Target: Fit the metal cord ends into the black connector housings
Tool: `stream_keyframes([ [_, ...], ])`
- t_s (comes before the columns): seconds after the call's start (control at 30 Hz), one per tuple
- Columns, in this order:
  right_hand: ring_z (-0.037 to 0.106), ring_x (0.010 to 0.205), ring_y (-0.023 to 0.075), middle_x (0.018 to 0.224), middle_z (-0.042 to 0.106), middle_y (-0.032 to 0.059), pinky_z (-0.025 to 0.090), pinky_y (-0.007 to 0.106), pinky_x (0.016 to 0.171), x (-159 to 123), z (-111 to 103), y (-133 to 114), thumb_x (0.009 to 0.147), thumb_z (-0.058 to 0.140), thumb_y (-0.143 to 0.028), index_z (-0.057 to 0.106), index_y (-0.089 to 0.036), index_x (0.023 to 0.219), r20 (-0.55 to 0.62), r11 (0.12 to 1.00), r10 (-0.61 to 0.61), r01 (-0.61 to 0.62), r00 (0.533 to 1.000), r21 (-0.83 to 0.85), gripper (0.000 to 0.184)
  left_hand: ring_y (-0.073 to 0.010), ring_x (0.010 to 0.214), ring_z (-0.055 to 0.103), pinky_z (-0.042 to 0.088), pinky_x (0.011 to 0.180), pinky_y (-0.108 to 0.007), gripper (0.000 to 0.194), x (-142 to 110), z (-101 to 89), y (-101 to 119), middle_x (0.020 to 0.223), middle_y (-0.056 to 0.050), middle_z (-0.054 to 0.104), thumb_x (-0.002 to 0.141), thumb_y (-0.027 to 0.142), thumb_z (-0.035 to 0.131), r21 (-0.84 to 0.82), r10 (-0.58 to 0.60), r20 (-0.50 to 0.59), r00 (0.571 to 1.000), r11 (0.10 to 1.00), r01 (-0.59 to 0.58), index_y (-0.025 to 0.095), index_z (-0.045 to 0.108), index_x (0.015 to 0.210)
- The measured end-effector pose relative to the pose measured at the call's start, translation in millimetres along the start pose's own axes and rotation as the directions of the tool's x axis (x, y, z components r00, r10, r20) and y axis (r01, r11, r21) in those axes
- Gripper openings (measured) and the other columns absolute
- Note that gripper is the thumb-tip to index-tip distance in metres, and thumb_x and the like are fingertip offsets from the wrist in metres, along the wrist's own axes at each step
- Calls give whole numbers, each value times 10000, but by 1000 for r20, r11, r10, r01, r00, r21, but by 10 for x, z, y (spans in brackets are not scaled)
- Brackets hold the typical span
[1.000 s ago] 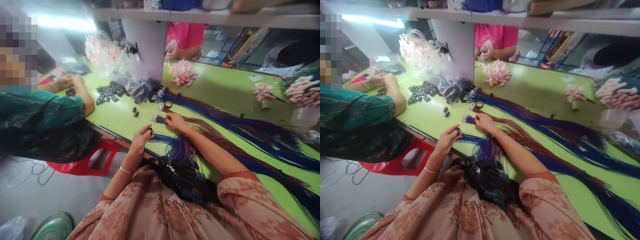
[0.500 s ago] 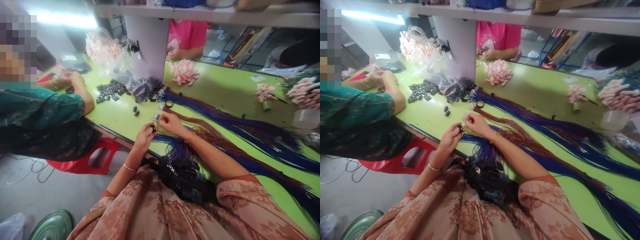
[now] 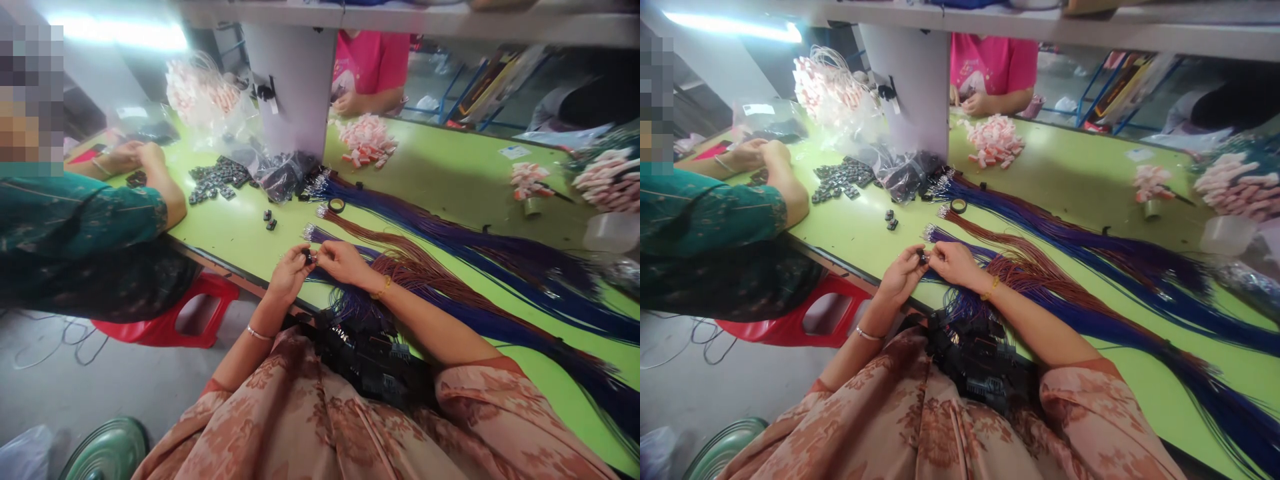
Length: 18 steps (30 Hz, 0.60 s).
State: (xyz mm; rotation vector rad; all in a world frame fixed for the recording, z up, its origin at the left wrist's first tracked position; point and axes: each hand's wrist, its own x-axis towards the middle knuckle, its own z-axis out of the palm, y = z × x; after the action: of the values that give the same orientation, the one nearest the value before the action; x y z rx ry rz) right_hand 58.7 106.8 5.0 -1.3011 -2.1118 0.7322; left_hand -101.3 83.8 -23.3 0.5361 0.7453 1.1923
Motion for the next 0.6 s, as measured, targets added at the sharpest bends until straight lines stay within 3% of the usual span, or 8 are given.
stream_keyframes([
  [0.43,330,524,84,535,430,-48,223,235,529,5,29,38,794,490,-317,495,-170,598,59,993,72,-77,996,92,245,-124,858,616,468,866,-295,313,-7,-14,-37,927,-41,656,713,203,728,100,53,3,999,994,-54,168,603,999],
  [0.6,398,571,105,613,527,-9,255,241,559,-35,60,27,821,465,-263,540,-163,679,48,1000,-20,21,999,-17,190,-111,779,608,482,798,-271,348,-18,2,-92,864,-26,657,652,206,774,153,59,-54,997,987,-50,159,613,957],
])
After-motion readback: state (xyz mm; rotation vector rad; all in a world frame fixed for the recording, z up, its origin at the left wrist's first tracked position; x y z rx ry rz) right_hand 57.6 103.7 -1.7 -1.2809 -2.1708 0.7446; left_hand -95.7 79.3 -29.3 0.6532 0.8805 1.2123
